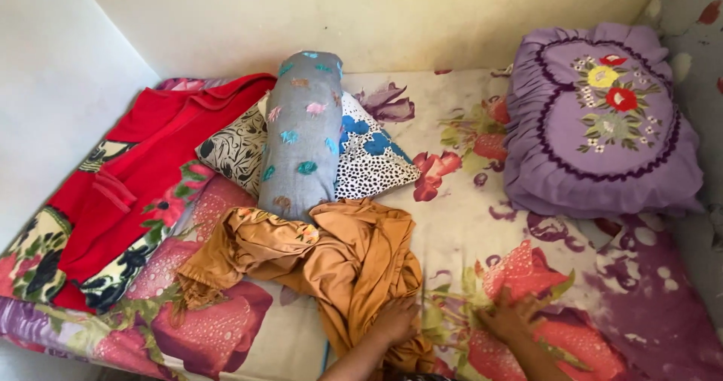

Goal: Stuffing a long bolster-style pillow into a brown fabric cover on a bed.

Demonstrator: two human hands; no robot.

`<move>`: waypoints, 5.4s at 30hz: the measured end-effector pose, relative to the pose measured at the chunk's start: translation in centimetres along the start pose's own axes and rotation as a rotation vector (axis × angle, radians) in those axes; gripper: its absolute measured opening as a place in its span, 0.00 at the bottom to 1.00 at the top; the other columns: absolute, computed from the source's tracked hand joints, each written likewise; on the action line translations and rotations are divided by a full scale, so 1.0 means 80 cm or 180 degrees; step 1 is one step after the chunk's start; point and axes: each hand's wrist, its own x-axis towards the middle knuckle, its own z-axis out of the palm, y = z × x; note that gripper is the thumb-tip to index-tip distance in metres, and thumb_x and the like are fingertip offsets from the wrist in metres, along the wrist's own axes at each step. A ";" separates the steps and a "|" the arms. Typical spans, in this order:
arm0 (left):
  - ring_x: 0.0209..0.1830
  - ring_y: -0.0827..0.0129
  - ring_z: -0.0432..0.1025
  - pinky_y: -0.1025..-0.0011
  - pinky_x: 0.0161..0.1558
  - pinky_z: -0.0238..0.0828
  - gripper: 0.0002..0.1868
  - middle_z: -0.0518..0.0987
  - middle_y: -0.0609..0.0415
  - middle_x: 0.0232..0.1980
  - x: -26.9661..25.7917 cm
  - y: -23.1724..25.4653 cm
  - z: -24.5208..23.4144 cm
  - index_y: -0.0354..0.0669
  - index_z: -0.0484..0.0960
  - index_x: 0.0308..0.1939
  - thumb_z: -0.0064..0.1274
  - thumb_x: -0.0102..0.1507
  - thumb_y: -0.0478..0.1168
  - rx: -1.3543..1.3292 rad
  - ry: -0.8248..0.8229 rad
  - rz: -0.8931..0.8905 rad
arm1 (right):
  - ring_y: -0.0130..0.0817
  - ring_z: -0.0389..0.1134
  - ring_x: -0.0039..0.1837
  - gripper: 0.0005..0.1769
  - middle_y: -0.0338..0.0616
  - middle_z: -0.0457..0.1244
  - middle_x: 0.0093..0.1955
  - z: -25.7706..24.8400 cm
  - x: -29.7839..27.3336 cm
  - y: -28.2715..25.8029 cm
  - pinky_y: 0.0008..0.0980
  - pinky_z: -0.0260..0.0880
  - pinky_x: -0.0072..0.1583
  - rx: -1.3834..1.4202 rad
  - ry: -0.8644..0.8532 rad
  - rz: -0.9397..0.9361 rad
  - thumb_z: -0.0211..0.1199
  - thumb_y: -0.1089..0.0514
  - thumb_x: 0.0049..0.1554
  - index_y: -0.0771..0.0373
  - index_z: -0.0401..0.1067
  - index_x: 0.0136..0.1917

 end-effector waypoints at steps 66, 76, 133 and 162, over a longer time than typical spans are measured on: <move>0.43 0.70 0.81 0.72 0.47 0.84 0.21 0.84 0.53 0.49 -0.008 0.004 -0.268 0.42 0.78 0.60 0.54 0.72 0.53 -0.2166 0.2780 0.0739 | 0.37 0.71 0.64 0.27 0.46 0.71 0.62 -0.296 -0.102 -0.249 0.36 0.73 0.62 0.3269 -0.0311 -0.1051 0.54 0.47 0.63 0.55 0.69 0.73; 0.57 0.63 0.75 0.66 0.60 0.73 0.35 0.80 0.46 0.60 -0.029 0.017 -0.286 0.32 0.74 0.65 0.53 0.69 0.60 -0.4535 0.1413 0.1496 | 0.34 0.65 0.69 0.35 0.49 0.64 0.70 -0.311 -0.153 -0.305 0.34 0.66 0.67 0.3740 -0.0382 -0.2272 0.56 0.48 0.63 0.64 0.56 0.78; 0.30 0.76 0.72 0.77 0.31 0.69 0.11 0.82 0.56 0.35 -0.104 0.143 -0.390 0.40 0.82 0.53 0.59 0.66 0.34 -0.2009 0.2948 0.0708 | 0.40 0.65 0.68 0.12 0.49 0.66 0.63 -0.367 -0.270 -0.258 0.36 0.67 0.69 0.2935 0.1981 -0.3504 0.65 0.61 0.59 0.62 0.76 0.56; 0.45 0.70 0.77 0.74 0.49 0.75 0.08 0.80 0.52 0.48 -0.069 0.138 -0.387 0.36 0.78 0.49 0.56 0.66 0.28 -0.1952 0.3151 0.0951 | 0.29 0.71 0.51 0.13 0.42 0.70 0.49 -0.372 -0.217 -0.288 0.31 0.72 0.53 0.3420 -0.0046 -0.3348 0.64 0.63 0.61 0.65 0.79 0.58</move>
